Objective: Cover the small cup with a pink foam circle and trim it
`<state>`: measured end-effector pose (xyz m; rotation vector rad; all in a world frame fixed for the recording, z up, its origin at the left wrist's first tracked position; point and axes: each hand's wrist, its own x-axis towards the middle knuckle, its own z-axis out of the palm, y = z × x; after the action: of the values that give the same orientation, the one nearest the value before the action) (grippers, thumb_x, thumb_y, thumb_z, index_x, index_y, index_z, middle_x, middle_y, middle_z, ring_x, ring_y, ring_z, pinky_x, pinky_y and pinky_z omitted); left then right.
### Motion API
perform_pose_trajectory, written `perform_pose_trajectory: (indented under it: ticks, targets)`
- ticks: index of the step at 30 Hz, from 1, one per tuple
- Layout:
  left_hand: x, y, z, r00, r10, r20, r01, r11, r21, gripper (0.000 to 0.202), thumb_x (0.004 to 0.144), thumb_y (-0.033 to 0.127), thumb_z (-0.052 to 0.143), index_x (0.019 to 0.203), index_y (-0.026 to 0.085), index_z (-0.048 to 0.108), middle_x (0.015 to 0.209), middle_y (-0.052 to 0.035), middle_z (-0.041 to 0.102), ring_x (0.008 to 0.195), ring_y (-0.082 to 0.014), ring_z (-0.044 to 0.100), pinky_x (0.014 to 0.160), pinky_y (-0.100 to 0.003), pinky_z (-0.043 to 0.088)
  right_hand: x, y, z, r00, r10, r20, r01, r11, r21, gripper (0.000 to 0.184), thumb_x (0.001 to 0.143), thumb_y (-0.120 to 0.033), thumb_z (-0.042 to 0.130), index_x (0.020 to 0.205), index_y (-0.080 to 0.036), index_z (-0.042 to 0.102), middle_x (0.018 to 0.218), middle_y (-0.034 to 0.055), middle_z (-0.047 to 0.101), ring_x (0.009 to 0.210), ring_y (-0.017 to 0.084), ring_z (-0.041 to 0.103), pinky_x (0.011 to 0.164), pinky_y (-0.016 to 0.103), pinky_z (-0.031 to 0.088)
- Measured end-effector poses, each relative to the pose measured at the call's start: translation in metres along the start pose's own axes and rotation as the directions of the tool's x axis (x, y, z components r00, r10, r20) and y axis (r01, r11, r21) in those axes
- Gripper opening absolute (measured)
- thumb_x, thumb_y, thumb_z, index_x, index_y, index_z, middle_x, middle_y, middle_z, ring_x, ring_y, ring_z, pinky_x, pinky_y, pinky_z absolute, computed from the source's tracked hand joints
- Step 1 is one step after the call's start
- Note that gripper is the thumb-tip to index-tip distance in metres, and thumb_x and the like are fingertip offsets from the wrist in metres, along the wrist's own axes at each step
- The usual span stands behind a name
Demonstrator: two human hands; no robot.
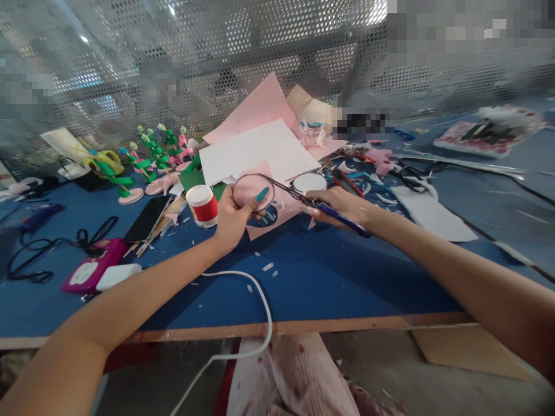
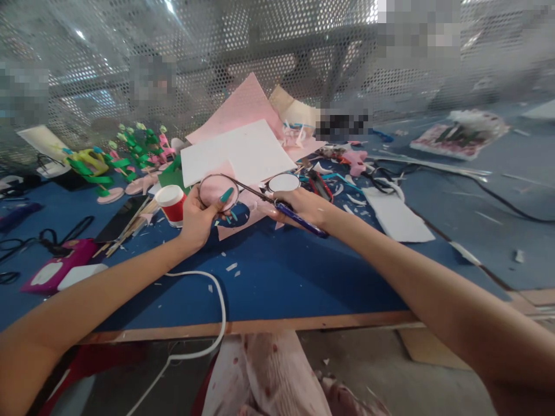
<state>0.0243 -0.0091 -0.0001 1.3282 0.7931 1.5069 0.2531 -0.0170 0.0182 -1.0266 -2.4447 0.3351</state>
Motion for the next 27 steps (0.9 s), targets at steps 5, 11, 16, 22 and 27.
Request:
perform_pose_trajectory:
  ticks: [5, 11, 16, 22, 27]
  targets:
    - [0.000, 0.001, 0.000, 1.000, -0.005, 0.004, 0.005, 1.000, 0.004, 0.043, 0.061, 0.032, 0.077, 0.086, 0.019, 0.046, 0.067, 0.0030, 0.063, 0.043, -0.0099, 0.059, 0.037, -0.020, 0.047, -0.001, 0.003, 0.001, 1.000, -0.018, -0.015, 0.018, 0.999, -0.032, 0.040, 0.087, -0.055, 0.036, 0.076, -0.018, 0.047, 0.056, 0.0002, 0.047, 0.052, 0.011, 0.041, 0.053, 0.025, 0.028]
    - [0.000, 0.001, 0.000, 1.000, 0.000, 0.002, 0.000, 1.000, -0.013, 0.043, 0.060, 0.033, 0.078, 0.085, 0.019, 0.047, 0.067, 0.0024, 0.063, 0.043, -0.0104, 0.060, 0.038, -0.020, 0.048, -0.003, -0.008, -0.001, 0.999, 0.039, -0.010, -0.039, 0.999, -0.010, 0.033, 0.089, -0.047, 0.040, 0.077, -0.017, 0.048, 0.058, -0.0010, 0.045, 0.054, 0.010, 0.039, 0.055, 0.025, 0.028]
    - [-0.001, 0.001, 0.000, 1.000, -0.001, 0.010, 0.001, 1.000, 0.006, 0.043, 0.061, 0.035, 0.078, 0.087, 0.020, 0.047, 0.069, 0.0013, 0.064, 0.044, -0.0112, 0.060, 0.039, -0.022, 0.050, -0.003, -0.008, -0.001, 0.999, 0.030, -0.017, -0.030, 1.000, 0.006, 0.031, 0.089, -0.045, 0.040, 0.077, -0.017, 0.048, 0.060, -0.0006, 0.046, 0.054, 0.010, 0.038, 0.054, 0.025, 0.027]
    - [-0.002, 0.001, 0.000, 1.000, -0.017, -0.004, 0.017, 1.000, 0.017, 0.047, 0.059, 0.036, 0.078, 0.090, 0.020, 0.048, 0.073, -0.0002, 0.065, 0.048, -0.0130, 0.062, 0.041, -0.023, 0.051, -0.002, -0.006, 0.000, 1.000, 0.020, -0.022, -0.020, 1.000, 0.014, 0.032, 0.088, -0.046, 0.040, 0.073, -0.018, 0.045, 0.057, -0.0015, 0.044, 0.053, 0.010, 0.037, 0.053, 0.024, 0.027]
    - [-0.002, 0.000, 0.000, 0.999, -0.034, -0.008, 0.035, 0.999, 0.009, 0.049, 0.059, 0.036, 0.078, 0.093, 0.020, 0.048, 0.074, 0.0004, 0.065, 0.049, -0.0135, 0.063, 0.043, -0.024, 0.052, -0.001, -0.007, 0.001, 0.999, 0.011, -0.037, -0.010, 1.000, 0.023, 0.037, 0.087, -0.050, 0.042, 0.069, -0.018, 0.043, 0.056, -0.0019, 0.042, 0.053, 0.009, 0.037, 0.053, 0.023, 0.028]
